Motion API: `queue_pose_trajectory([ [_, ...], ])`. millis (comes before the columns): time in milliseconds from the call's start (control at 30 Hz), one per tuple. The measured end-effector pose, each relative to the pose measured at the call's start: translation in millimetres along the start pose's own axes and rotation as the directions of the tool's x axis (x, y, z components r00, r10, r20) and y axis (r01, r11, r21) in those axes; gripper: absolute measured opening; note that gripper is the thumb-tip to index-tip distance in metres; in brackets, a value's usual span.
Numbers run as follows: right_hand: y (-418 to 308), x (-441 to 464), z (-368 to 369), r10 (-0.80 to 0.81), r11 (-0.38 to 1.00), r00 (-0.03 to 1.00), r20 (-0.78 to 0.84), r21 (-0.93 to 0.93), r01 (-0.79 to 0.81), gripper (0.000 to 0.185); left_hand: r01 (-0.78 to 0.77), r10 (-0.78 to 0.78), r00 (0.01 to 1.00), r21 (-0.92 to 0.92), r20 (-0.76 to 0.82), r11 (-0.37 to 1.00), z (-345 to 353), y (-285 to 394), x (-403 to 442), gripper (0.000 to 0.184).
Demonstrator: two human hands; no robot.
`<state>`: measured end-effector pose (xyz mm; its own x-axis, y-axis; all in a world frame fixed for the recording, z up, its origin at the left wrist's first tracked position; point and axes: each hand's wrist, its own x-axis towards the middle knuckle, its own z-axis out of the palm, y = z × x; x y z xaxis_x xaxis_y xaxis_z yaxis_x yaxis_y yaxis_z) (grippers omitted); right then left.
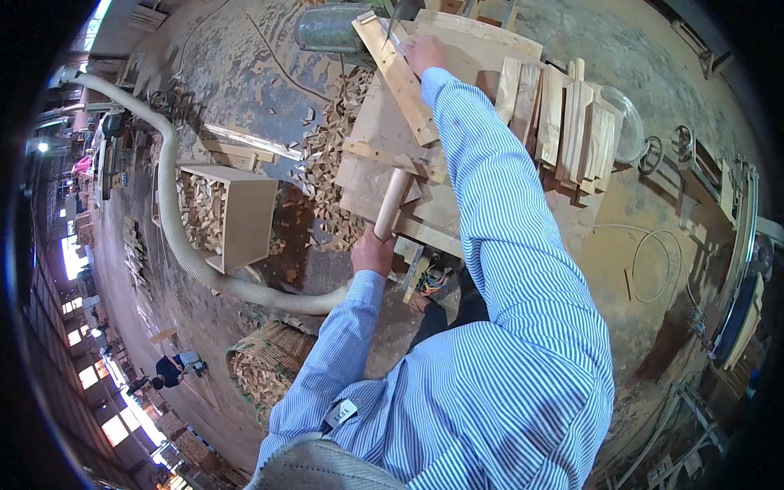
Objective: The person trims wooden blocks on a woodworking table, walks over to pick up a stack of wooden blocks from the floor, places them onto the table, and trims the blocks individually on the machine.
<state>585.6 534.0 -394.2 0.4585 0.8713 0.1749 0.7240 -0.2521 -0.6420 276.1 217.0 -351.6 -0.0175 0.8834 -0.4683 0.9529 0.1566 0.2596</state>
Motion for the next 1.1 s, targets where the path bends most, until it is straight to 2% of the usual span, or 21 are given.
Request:
queue_pose_trajectory([
  [33,-1.2,-1.3,-0.2,0.016,1.000,0.999,-0.047,0.000,-0.016,0.036,-0.004,0.004,1.000,-0.007,-0.007,1.000,0.5,0.0,1.3,0.037],
  [167,13.3,-7.9,-7.7,0.099,0.992,0.994,-0.047,0.081,-0.095,0.034,-0.006,0.006,1.000,-0.019,-0.011,1.000,3.4,-6.8,-0.5,0.038],
  [233,14.7,-19.7,-25.3,-0.035,0.995,0.982,-0.184,-0.100,0.017,0.039,0.010,-0.010,1.000,0.004,0.001,1.000,0.3,-9.0,-5.8,0.037],
  [267,10.5,-28.7,-31.1,-0.035,0.995,0.982,-0.185,-0.102,0.016,0.039,0.008,-0.008,1.000,0.003,0.002,1.000,-1.1,-11.4,-9.2,0.037],
  [333,1.0,-50.2,-42.1,-0.075,0.995,0.996,-0.042,-0.068,0.072,0.035,-0.019,0.019,1.000,0.019,-0.019,1.000,-0.1,-20.3,-15.7,0.037],
  [367,-5.1,-61.7,-42.7,-0.074,0.995,0.996,-0.042,-0.075,0.070,0.035,-0.023,0.023,1.000,0.015,-0.014,1.000,1.4,-26.3,-19.1,0.037],
  [433,-11.0,-82.0,-34.4,-0.156,0.983,0.963,-0.220,0.061,0.174,0.036,-0.059,0.059,0.997,0.008,-0.047,0.998,5.0,-39.5,-25.0,0.036],
  [467,-11.3,-86.0,-34.0,-0.159,0.983,0.963,-0.218,0.056,0.175,0.036,-0.059,0.059,0.997,0.003,-0.044,0.998,6.9,-45.7,-27.4,0.036],
  [533,-10.5,-93.3,-29.7,0.113,0.993,0.990,-0.082,-0.037,-0.116,0.035,-0.049,0.049,0.999,-0.013,-0.006,0.999,5.9,-56.8,-36.6,0.036],
  [633,-19.1,-100.4,-16.4,0.178,0.984,0.984,0.016,0.028,-0.178,0.031,-0.018,0.018,1.000,-0.018,0.014,1.000,9.1,-73.9,-46.1,0.035],
  [867,-44.1,-102.5,8.9,0.219,0.975,0.975,0.049,0.019,-0.220,0.027,-0.040,0.040,0.999,-0.035,0.002,0.999,11.2,-106.0,-69.9,0.034],
  [933,-48.0,-96.3,22.4,0.213,0.975,0.976,0.039,0.055,-0.215,0.034,-0.046,0.046,0.999,-0.028,0.008,0.999,16.7,-117.7,-74.0,0.033],
  [1100,-50.6,-82.2,29.5,0.198,0.979,0.978,0.068,0.028,-0.200,0.034,-0.043,0.044,0.999,-0.070,0.010,0.997,19.5,-125.1,-74.1,0.032],
])
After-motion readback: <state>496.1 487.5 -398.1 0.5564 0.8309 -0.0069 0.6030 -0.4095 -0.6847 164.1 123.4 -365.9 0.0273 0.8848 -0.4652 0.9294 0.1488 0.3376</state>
